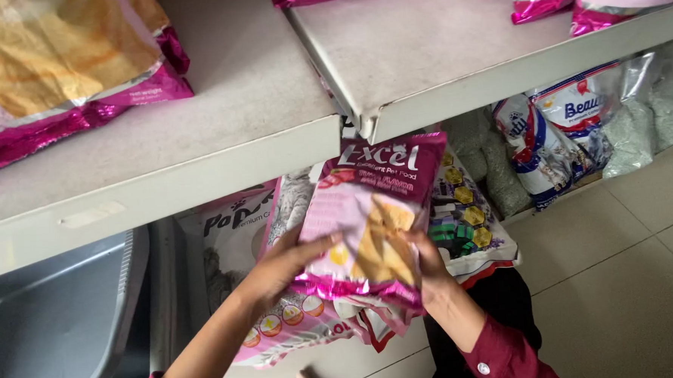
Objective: Wiping dust off of cat food and cat litter bags on a bottom shelf using a cleaning cloth.
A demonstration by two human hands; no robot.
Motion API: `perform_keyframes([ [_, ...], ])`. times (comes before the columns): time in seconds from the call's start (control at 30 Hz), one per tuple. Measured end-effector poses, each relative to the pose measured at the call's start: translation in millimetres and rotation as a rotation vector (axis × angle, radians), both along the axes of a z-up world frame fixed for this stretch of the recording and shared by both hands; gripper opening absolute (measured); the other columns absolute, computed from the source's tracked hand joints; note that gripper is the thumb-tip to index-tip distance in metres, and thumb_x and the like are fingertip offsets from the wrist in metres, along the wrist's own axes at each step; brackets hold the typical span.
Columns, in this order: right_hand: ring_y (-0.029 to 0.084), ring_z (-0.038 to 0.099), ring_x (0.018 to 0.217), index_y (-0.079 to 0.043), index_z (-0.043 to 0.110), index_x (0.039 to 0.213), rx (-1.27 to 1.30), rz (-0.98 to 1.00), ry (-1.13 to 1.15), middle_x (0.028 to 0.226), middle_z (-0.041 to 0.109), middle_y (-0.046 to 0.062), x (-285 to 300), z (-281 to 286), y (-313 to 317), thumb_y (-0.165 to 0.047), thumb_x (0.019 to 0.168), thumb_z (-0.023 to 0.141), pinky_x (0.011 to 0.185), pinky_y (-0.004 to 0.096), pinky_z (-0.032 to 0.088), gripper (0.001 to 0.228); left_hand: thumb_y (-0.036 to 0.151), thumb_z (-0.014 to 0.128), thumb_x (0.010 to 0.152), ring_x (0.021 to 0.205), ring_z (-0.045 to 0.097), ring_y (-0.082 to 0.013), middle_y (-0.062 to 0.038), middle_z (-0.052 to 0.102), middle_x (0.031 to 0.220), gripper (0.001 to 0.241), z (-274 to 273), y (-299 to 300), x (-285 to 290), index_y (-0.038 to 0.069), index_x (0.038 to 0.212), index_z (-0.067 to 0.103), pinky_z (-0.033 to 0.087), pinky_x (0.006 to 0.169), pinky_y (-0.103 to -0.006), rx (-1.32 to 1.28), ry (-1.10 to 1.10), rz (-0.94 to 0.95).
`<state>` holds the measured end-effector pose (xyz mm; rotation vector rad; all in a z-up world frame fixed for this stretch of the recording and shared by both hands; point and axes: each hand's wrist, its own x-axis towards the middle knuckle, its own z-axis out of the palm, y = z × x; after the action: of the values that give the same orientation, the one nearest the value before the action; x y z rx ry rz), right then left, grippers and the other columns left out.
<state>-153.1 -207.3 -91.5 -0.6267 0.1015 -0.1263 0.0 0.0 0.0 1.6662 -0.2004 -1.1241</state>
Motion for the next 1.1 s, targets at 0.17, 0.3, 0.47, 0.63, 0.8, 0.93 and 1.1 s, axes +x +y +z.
perform_keyframes([
  [0.17,0.023,0.069,0.103,-0.007,0.056,0.131,-0.054,-0.126,0.436,0.115,0.069,0.009,-33.8,7.8,-4.8,-0.035,0.082,0.07,0.083,0.039,0.063,0.059,0.037,0.083,0.074,0.109,0.073,-0.0282,-0.016,0.075,0.119,0.086,1.9,-9.0,-27.8,-0.004,0.139,0.044,0.058,0.097,-0.0419,-0.472,-0.168,-0.227],
  [0.3,0.033,0.066,0.089,-0.003,0.055,0.135,-0.108,-0.427,0.629,0.108,0.066,0.016,-83.3,-38.4,2.5,-0.062,0.098,0.052,0.072,0.048,0.055,0.07,0.044,0.082,0.076,0.086,0.076,-0.0325,-0.021,0.075,0.094,0.084,47.3,-14.3,-64.5,-0.002,0.136,0.045,0.062,0.081,-0.0432,0.032,-0.639,-0.511],
  [0.47,0.031,0.067,0.107,-0.005,0.053,0.144,-0.053,-0.783,0.408,0.131,0.064,0.015,-115.7,4.4,8.8,-0.062,0.098,0.043,0.089,0.049,0.053,0.074,0.037,0.079,0.083,0.081,0.071,-0.0436,-0.029,0.071,0.092,0.089,80.3,-9.7,-99.2,-0.002,0.148,0.033,0.058,0.082,-0.0497,-0.185,-0.922,-0.668],
  [0.63,0.023,0.057,0.128,-0.019,0.043,0.153,-0.286,-0.908,0.165,0.147,0.055,0.004,-146.9,31.9,-33.5,-0.071,0.092,0.049,0.105,0.046,0.048,0.08,0.024,0.073,0.085,0.078,0.071,-0.044,-0.03,0.067,0.111,0.109,156.0,17.7,-113.4,0.009,0.17,0.006,0.06,0.08,-0.0503,-0.394,-0.982,-0.682],
  [0.8,0.026,0.052,0.136,-0.007,0.045,0.156,-0.423,-0.817,-0.384,0.151,0.051,0.01,-46.8,224.6,26.1,-0.047,0.109,0.046,0.117,0.042,0.043,0.061,0.019,0.07,0.099,0.09,0.076,-0.0313,-0.019,0.067,0.123,0.064,237.2,69.3,-114.0,0.028,0.154,0.041,0.067,0.085,-0.0386,-0.603,-1.148,-0.438],
  [0.93,0.015,0.054,0.131,-0.01,0.049,0.144,-0.91,-0.727,-0.511,0.146,0.055,0.001,38.0,308.1,37.9,-0.047,0.118,0.038,0.119,0.034,0.044,0.046,0.019,0.079,0.1,0.124,0.076,-0.0243,-0.017,0.062,0.145,0.067,249.0,92.5,-70.9,0.026,0.153,0.038,0.062,0.1,-0.0289,-0.594,-1.611,-0.122],
  [1.1,0.018,0.056,0.107,-0.004,0.05,0.122,-1.051,-0.842,-0.772,0.118,0.056,0.006,199.6,349.9,62.6,-0.032,0.114,0.049,0.098,0.036,0.044,0.029,0.02,0.085,0.105,0.114,0.074,-0.0269,-0.019,0.067,0.124,0.065,275.2,124.4,24.0,0.011,0.148,0.037,0.06,0.101,-0.0355,-0.29,-2.109,0.304],
])
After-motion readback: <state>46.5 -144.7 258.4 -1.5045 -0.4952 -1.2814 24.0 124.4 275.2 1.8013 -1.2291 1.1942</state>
